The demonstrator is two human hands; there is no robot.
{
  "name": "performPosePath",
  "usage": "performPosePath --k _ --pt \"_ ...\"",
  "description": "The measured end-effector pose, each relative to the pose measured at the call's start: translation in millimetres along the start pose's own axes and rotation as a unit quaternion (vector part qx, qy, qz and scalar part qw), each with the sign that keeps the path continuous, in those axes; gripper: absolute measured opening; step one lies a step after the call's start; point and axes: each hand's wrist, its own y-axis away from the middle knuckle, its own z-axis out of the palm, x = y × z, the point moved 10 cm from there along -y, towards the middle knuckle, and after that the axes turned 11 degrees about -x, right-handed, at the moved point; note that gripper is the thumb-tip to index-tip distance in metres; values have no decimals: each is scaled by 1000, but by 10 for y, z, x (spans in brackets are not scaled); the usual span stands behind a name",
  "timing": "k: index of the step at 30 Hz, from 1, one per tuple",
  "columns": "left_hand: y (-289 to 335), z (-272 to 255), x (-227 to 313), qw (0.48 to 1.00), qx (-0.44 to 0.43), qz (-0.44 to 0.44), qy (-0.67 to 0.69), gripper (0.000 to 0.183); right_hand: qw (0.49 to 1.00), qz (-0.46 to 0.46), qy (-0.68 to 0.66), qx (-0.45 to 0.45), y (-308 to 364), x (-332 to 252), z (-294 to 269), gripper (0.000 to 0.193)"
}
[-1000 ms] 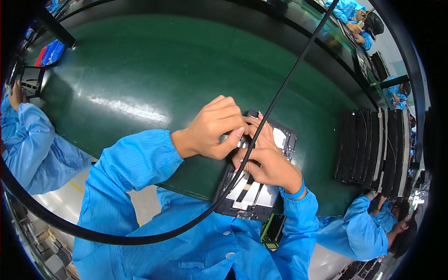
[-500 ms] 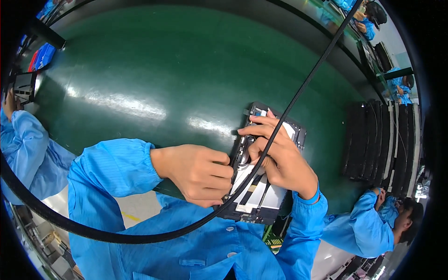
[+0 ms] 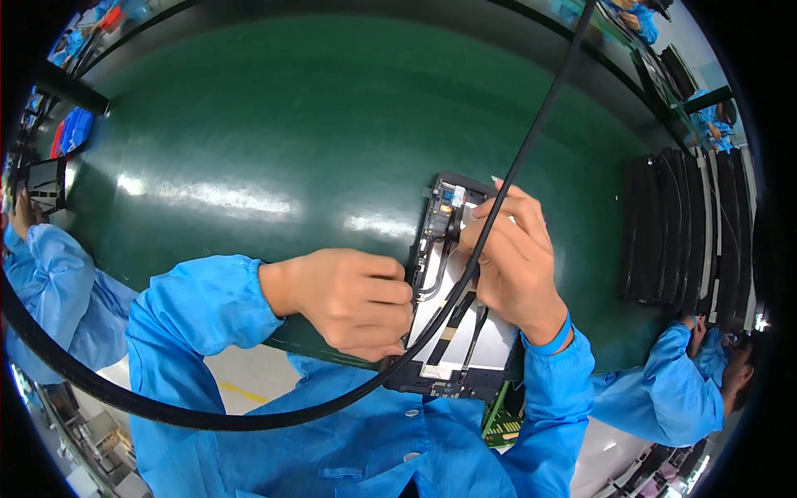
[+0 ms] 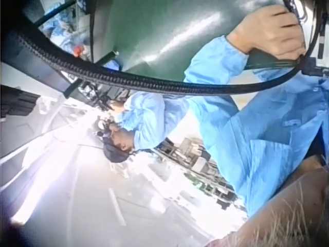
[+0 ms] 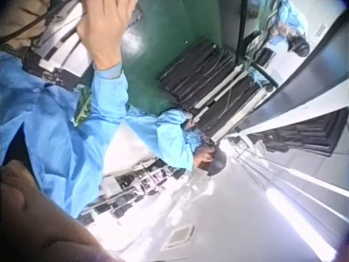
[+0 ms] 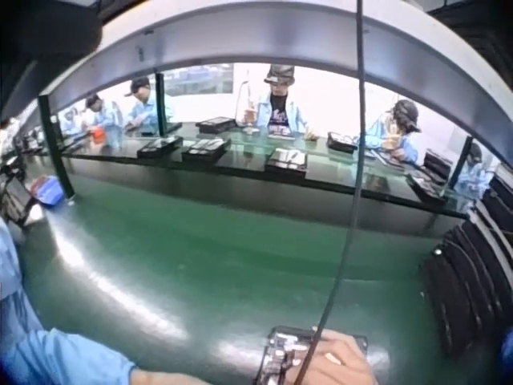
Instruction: The person assembles or repairs tablet screens by hand, working with electronic components, adhesive tape, and ribbon cables.
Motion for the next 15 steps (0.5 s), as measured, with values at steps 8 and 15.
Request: performPosePath --k 8,15 --pt "7 25 -12 992 -68 65 -80 31 1000 19 4 -1 37 85 -35 32" --pt "-26 1 -150 997 -80 3 -23 30 1000 29 -4 -7 69 159 -4 34"
